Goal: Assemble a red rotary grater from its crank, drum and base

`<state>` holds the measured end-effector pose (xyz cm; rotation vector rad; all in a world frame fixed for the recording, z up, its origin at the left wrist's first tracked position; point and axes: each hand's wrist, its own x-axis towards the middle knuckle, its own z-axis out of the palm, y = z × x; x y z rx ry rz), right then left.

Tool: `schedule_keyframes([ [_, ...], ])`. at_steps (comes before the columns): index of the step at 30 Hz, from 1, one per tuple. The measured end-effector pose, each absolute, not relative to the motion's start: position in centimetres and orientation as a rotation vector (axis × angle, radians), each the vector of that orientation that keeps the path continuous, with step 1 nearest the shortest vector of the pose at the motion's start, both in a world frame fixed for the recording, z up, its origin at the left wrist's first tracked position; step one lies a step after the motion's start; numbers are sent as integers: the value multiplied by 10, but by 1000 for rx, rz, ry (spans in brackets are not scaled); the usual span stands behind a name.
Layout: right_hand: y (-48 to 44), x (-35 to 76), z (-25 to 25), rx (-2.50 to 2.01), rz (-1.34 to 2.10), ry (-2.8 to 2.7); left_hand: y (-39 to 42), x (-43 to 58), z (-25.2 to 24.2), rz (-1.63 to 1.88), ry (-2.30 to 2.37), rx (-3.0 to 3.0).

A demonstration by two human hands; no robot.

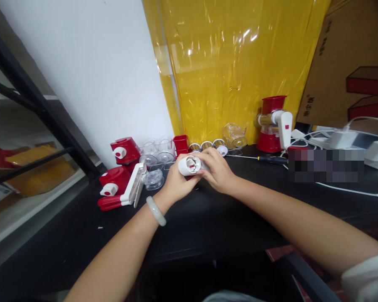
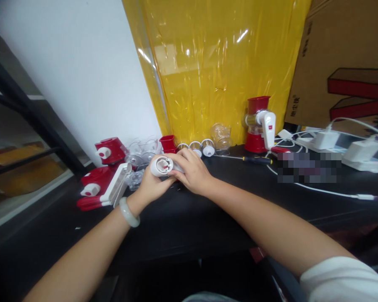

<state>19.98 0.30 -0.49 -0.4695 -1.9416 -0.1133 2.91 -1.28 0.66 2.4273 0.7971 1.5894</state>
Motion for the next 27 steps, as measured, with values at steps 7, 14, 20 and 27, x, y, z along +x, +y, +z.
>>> schedule_keyframes([
  [7,1,201,-5,-493,-154,-1985,-10,27,5,1587,787,2438],
  [14,0,200,-4,-527,-187,-1982,-10,28,7,1568,788,2421],
  [20,1,200,-4,-543,-213,-1992,-12,28,10,1549,755,2408],
  [27,2,200,-3,-555,-268,-1998,-10,27,9,1546,746,2397],
])
